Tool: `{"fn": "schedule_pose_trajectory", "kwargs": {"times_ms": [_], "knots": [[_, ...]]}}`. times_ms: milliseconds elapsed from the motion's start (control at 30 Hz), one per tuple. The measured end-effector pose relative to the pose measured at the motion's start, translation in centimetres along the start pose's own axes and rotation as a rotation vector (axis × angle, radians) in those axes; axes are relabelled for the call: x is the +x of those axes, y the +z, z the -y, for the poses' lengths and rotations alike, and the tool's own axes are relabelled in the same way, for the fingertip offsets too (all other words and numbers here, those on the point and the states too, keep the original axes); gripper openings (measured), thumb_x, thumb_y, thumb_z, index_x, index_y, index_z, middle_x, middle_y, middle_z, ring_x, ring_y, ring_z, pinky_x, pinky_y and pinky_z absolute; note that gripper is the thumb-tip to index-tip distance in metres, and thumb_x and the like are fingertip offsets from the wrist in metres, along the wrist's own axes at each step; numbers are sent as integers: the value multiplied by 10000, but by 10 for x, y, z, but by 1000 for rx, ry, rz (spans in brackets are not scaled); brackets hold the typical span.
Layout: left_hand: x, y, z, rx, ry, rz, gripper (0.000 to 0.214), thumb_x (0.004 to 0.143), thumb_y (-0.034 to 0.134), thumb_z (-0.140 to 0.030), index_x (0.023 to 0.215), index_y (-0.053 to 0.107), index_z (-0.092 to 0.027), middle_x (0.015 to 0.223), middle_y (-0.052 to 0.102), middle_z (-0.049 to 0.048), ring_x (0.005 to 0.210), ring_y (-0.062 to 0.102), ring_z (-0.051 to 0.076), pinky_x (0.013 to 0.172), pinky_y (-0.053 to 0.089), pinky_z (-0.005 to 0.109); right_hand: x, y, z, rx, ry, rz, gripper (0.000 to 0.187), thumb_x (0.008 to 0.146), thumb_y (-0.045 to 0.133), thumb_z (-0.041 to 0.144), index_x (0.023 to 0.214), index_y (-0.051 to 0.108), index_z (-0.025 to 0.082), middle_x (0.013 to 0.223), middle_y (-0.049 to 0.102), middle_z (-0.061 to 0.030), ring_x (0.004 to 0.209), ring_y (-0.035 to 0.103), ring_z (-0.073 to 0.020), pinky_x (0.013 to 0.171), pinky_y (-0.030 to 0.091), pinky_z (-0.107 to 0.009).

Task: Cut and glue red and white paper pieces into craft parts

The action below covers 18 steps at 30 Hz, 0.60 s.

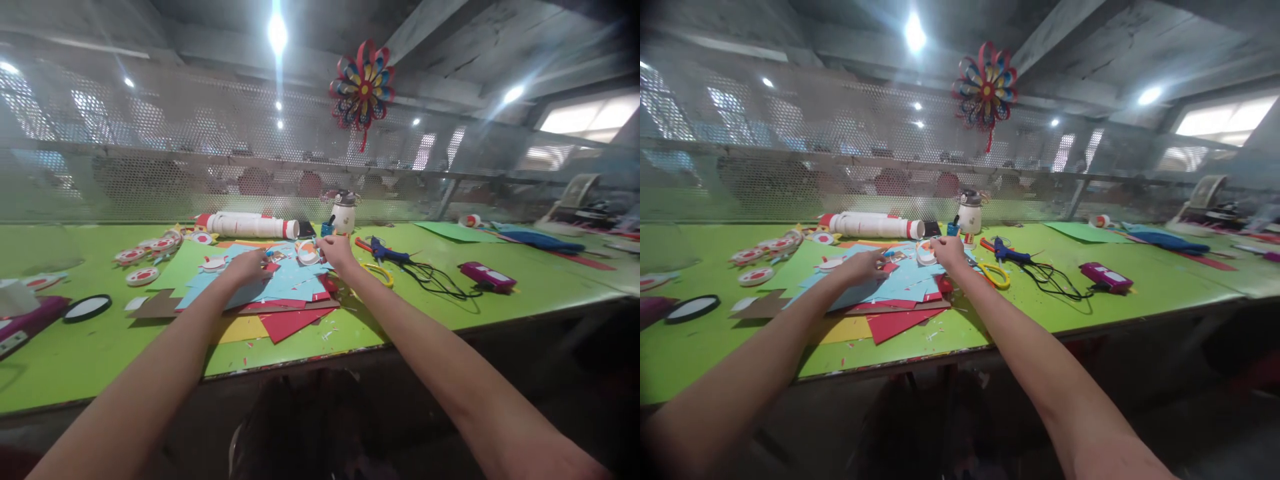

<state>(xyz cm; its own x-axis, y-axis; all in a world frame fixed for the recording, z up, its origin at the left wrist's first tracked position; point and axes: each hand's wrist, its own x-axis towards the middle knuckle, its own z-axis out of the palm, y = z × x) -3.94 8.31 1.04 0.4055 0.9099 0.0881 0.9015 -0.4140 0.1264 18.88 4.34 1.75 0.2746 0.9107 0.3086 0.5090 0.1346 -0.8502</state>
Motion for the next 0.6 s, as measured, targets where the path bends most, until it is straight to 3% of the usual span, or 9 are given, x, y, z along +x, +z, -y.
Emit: {"fn": "schedule_pose_trajectory", "kwargs": {"times_ms": [167, 367, 600], "knots": [[-1, 1, -1, 37, 13, 24, 327, 907, 581, -338, 1189, 573, -172, 1197, 598, 93, 1016, 613, 226, 847, 528, 431, 23, -25, 9, -209, -90, -14, 313, 925, 595, 316, 1197, 587, 160, 1220, 600, -81, 1008, 624, -236, 826, 543, -417], [-6, -3, -4, 44, 63, 30, 294, 912, 571, -352, 1139, 597, -167, 1155, 618, 86, 982, 619, 212, 843, 524, 422, 29, -57, -11, -416, -123, -9, 293, 931, 586, 317, 1182, 597, 168, 1219, 602, -76, 1007, 623, -234, 833, 541, -412], [-7, -4, -6, -3, 99, -41, 213, 778, 643, -342, 953, 696, -234, 884, 703, 71, 918, 642, 267, 730, 458, 329, 36, -59, -34, -488, -122, -95, 292, 937, 579, 310, 1196, 585, 174, 1219, 600, -87, 1002, 625, -219, 835, 541, -415]]}}
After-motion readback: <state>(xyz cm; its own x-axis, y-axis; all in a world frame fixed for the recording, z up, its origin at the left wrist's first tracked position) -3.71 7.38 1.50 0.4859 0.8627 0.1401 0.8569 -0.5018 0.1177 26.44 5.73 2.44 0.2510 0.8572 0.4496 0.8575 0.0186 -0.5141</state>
